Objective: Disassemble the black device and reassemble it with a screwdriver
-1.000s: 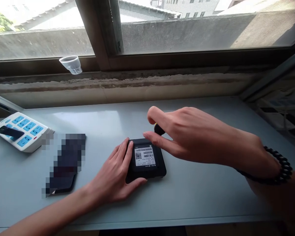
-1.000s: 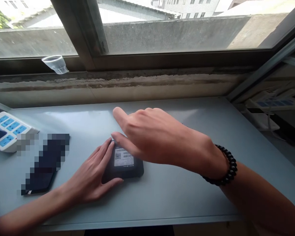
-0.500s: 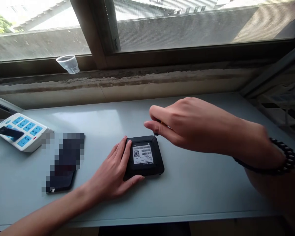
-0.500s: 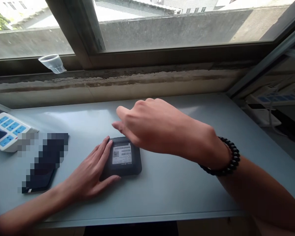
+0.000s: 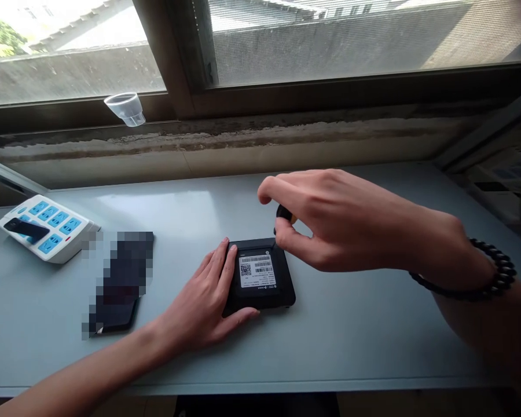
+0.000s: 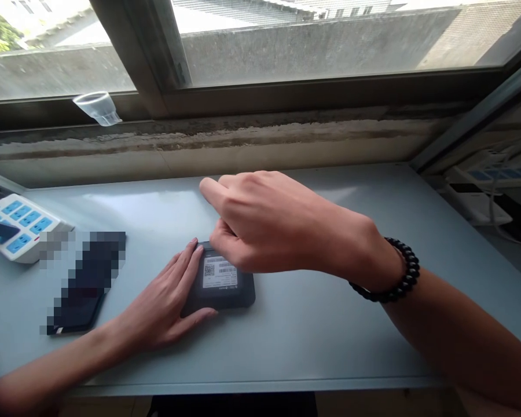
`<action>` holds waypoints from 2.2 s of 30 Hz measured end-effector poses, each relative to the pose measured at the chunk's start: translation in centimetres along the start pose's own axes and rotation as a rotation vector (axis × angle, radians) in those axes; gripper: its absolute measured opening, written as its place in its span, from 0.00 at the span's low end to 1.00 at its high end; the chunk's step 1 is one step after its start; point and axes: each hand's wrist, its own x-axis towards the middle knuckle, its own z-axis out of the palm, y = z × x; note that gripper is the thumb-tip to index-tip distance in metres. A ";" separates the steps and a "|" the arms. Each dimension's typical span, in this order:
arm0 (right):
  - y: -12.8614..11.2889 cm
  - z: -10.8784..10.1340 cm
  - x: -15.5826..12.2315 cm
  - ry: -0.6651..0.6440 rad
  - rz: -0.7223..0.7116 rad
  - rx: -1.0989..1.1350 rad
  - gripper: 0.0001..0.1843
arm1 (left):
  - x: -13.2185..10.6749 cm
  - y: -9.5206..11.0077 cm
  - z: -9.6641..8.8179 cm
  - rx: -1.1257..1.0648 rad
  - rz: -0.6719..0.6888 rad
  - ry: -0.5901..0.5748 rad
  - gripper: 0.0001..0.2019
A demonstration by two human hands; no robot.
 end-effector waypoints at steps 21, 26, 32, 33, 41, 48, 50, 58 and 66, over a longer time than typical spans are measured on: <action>-0.3 -0.4 -0.3 -0.058 0.008 0.107 0.13 | 0.0 0.0 0.1 -0.007 0.001 0.021 0.49; -0.7 -0.6 -0.5 -0.104 0.013 0.106 0.03 | 0.1 0.0 0.3 -0.020 -0.005 0.018 0.50; -0.6 -0.4 -0.3 -0.047 0.106 0.024 0.13 | 0.1 0.1 0.2 -0.009 0.002 0.023 0.48; -0.4 -0.5 -0.4 -0.049 0.103 0.030 0.09 | 0.1 0.1 0.2 -0.011 -0.002 0.021 0.48; 0.3 -0.3 -0.3 -0.026 0.096 -0.026 0.15 | 0.1 0.0 0.2 -0.009 0.004 0.022 0.48; 0.0 -0.7 -0.6 -0.057 0.058 0.070 0.12 | 0.1 0.0 0.2 -0.024 0.006 0.014 0.49; -0.1 -0.7 -0.5 -0.059 0.131 0.054 0.15 | 0.1 0.0 0.2 -0.019 0.002 0.013 0.49; -0.4 -0.7 -0.2 -0.061 0.118 0.111 0.10 | 0.1 0.1 0.1 -0.014 0.000 0.014 0.48; -0.3 -0.6 -0.2 -0.048 0.128 0.074 0.07 | 0.1 0.1 0.1 -0.029 -0.003 0.003 0.50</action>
